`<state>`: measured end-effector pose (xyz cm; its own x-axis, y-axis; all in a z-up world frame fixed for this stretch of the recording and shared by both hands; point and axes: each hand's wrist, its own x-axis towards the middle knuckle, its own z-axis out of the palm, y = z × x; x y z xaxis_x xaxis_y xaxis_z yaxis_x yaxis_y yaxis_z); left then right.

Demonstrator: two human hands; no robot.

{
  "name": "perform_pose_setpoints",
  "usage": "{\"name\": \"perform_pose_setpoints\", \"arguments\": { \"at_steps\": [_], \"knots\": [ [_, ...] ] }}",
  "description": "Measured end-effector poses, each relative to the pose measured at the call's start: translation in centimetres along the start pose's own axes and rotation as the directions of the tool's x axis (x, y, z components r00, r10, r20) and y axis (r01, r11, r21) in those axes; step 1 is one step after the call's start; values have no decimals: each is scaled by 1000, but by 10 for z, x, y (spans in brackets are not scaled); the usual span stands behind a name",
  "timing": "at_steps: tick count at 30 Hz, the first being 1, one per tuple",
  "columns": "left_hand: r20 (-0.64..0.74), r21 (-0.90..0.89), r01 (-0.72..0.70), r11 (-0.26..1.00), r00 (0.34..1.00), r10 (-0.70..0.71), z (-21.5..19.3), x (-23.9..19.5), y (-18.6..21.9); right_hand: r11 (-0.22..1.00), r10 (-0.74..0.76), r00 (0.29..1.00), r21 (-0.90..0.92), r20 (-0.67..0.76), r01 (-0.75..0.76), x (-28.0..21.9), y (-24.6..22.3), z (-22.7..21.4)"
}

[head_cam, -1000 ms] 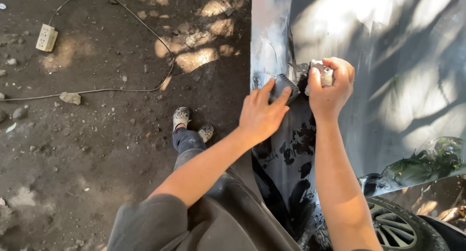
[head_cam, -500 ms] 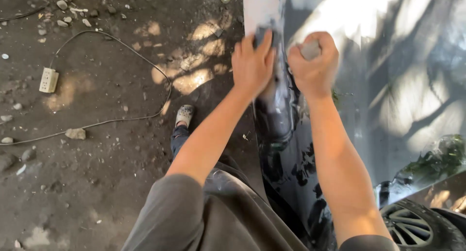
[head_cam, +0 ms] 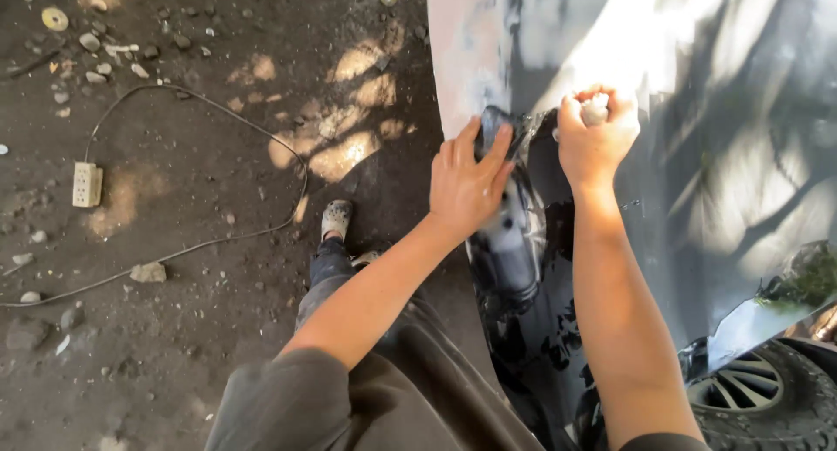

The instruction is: The person scrapes a dark substance from a large, curved metal panel using a handheld scraper and wipes the area with a cloth. The person moves around the panel, repeatedly scraping and wiping different sections.

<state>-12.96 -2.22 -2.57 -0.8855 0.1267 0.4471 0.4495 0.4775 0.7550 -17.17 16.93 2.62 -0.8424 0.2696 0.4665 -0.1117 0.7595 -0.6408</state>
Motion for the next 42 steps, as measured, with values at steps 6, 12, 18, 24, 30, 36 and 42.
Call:
{"name": "perform_pose_setpoints", "arguments": {
  "at_steps": [6, 12, 18, 24, 30, 36, 42],
  "knots": [
    [-78, 210, 302, 930, 953, -292, 24, 92, -41, 959, 284, 949, -29, 135, -282, 1, -34, 11],
    [7, 267, 26, 963, 1000, -29, 16, 41, -35, 954, 255, 964, 139, 81, -264, -3, -33, 14],
    [-17, 204, 38, 978, 999, -35, -2, 11, 13, 973, 228, 973, 31, -24, -227, -4, -21, 11],
    [-131, 238, 170, 956, 981, -142, 40, 84, -55, 992, -7, 1000, -123, -24, 4, -8, -9, 13],
    [-3, 310, 7, 951, 1000, -6, 13, 29, -39, 995, 87, 996, 44, -36, -85, -8, -9, 20],
    [-102, 163, 157, 974, 985, -142, 4, -9, 2, 993, 67, 995, -87, -78, -74, -7, -7, 17],
    [-150, 70, 418, 906, 902, -405, 18, 58, -63, 998, -3, 999, -66, -36, 0, -9, -6, 21]
  ]
}}
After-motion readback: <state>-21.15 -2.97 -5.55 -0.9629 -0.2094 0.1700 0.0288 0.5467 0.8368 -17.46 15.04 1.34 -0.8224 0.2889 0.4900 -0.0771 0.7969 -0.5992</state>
